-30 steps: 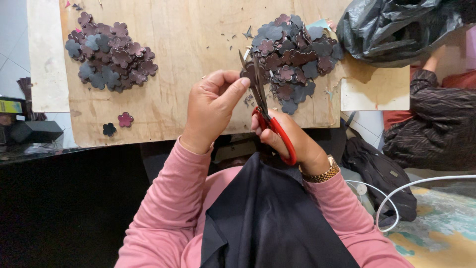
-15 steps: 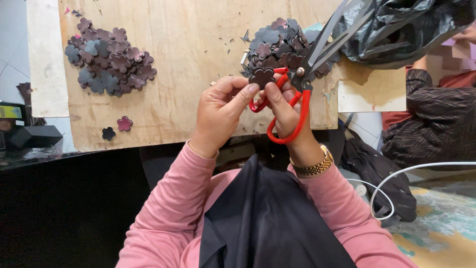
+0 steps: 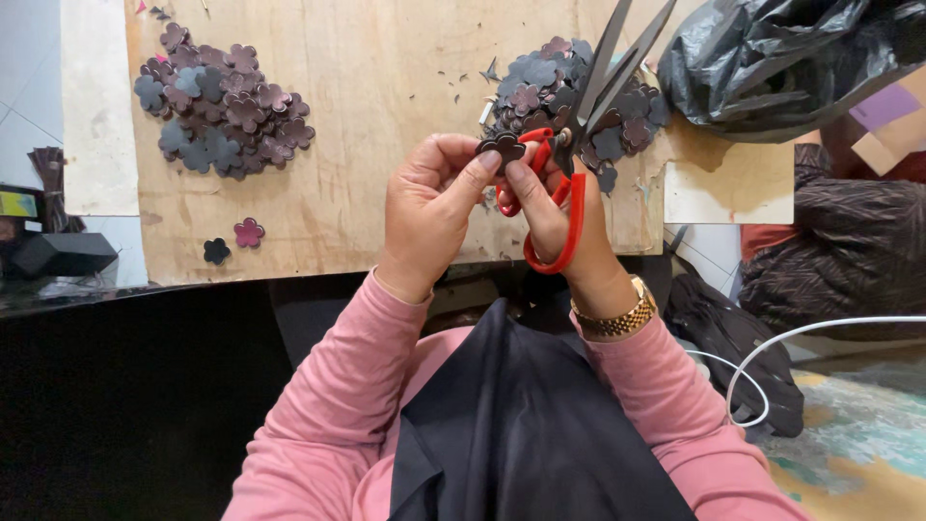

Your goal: The person uses red-handled scissors to trim the edges of small, flower-shaped leather pieces. They hold each piece in the left hand and carefully cut along the outline with the right hand, then place the finished piece on a pile on the table.

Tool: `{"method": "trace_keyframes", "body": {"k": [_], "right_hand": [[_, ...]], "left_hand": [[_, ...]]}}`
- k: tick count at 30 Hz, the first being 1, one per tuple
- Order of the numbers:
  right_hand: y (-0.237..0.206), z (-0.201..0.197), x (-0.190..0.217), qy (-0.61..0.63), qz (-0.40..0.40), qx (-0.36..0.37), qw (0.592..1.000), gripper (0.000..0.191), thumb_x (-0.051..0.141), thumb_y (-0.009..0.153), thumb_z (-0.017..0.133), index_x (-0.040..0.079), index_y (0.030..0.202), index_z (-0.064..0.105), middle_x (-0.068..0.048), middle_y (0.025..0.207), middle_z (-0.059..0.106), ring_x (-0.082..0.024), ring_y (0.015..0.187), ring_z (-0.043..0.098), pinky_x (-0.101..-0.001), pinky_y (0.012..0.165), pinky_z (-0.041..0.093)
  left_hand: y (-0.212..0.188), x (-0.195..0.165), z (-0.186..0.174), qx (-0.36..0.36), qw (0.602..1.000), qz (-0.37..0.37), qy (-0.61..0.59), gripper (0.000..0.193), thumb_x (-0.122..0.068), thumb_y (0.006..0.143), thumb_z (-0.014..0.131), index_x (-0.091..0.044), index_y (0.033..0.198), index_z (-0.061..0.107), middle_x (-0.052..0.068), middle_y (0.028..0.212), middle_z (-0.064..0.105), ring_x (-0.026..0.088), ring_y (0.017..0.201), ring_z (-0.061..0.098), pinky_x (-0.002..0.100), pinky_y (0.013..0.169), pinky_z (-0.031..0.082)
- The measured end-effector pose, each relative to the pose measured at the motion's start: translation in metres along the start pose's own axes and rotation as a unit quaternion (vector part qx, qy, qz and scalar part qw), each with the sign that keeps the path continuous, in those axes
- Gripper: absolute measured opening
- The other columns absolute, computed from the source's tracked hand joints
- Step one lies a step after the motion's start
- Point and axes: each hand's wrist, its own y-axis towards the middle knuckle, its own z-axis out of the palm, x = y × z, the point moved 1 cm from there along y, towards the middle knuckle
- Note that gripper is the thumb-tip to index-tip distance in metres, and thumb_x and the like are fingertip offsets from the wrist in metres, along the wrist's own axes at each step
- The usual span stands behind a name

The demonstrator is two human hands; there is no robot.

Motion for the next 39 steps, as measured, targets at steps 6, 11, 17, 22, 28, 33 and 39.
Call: {"method": "trace_keyframes", "body": {"k": [6,11,17,22,28,33,39], "right_hand": [[-0.002,-0.001,-0.010,0.028,-0.028,0.009,0.999,0.011,0.014,0.107,0.058,0.003,0.109,0.060,-0.004,0.091,0.062,-0.012,0.081,0.059,-0.0280,0.075,0.051],[-0.001,-0.002,-0.016,0.203,-0.017,0.014,0.979,0.008,0.014,0.107,0.056,0.006,0.108,0.055,-0.005,0.092,0.058,-0.015,0.085,0.057,-0.0324,0.081,0.051],[-0.003,-0.006,-0.013,0.218,-0.011,0.005,0.976,0.009,0.016,0.107,0.057,0.007,0.106,0.054,-0.004,0.092,0.057,-0.014,0.085,0.057,-0.0310,0.082,0.050],[-0.006,-0.002,-0.005,0.023,-0.006,-0.032,0.999,0.011,0.015,0.105,0.061,0.003,0.103,0.062,-0.003,0.088,0.064,-0.010,0.075,0.059,-0.0248,0.069,0.048],[-0.010,-0.003,0.000,-0.033,-0.029,-0.029,0.999,0.008,0.009,0.104,0.064,0.002,0.107,0.063,-0.002,0.087,0.065,-0.008,0.076,0.059,-0.0232,0.069,0.048],[-0.012,-0.005,-0.003,-0.030,-0.033,-0.041,0.998,0.007,0.008,0.104,0.063,0.002,0.107,0.062,-0.002,0.089,0.064,-0.008,0.077,0.060,-0.0226,0.070,0.049],[-0.011,-0.012,-0.014,0.043,-0.020,-0.038,0.998,0.008,0.010,0.103,0.062,0.002,0.106,0.063,-0.003,0.092,0.066,-0.010,0.081,0.062,-0.0245,0.072,0.051]], "left_hand": [[-0.002,-0.003,0.001,-0.003,0.999,-0.032,-0.017,0.010,-0.010,0.101,0.070,-0.005,0.108,0.065,0.004,0.097,0.075,0.009,0.086,0.072,0.023,0.072,0.056],[-0.002,-0.007,0.005,0.000,0.996,-0.046,-0.072,0.011,-0.010,0.100,0.068,-0.005,0.109,0.063,0.005,0.096,0.076,0.011,0.084,0.074,0.026,0.072,0.060],[-0.001,-0.005,0.005,-0.019,0.997,-0.064,-0.039,0.012,-0.012,0.101,0.067,-0.006,0.110,0.063,0.005,0.101,0.074,0.011,0.087,0.075,0.022,0.069,0.055],[-0.004,-0.002,0.005,0.018,0.999,-0.027,-0.039,0.014,-0.005,0.102,0.071,-0.002,0.114,0.063,0.005,0.106,0.072,0.010,0.094,0.070,0.023,0.080,0.056],[-0.004,0.000,0.005,0.034,0.998,-0.025,-0.039,0.014,-0.003,0.099,0.072,-0.001,0.112,0.066,0.006,0.104,0.073,0.010,0.092,0.070,0.025,0.084,0.059],[-0.007,0.000,0.009,0.006,0.999,-0.051,0.010,0.011,-0.010,0.100,0.071,-0.003,0.107,0.067,0.004,0.094,0.075,0.008,0.083,0.071,0.021,0.070,0.052],[-0.008,-0.001,0.012,0.007,0.999,-0.047,0.016,0.011,-0.011,0.100,0.071,-0.004,0.108,0.067,0.003,0.093,0.076,0.008,0.083,0.070,0.021,0.071,0.051]]}}
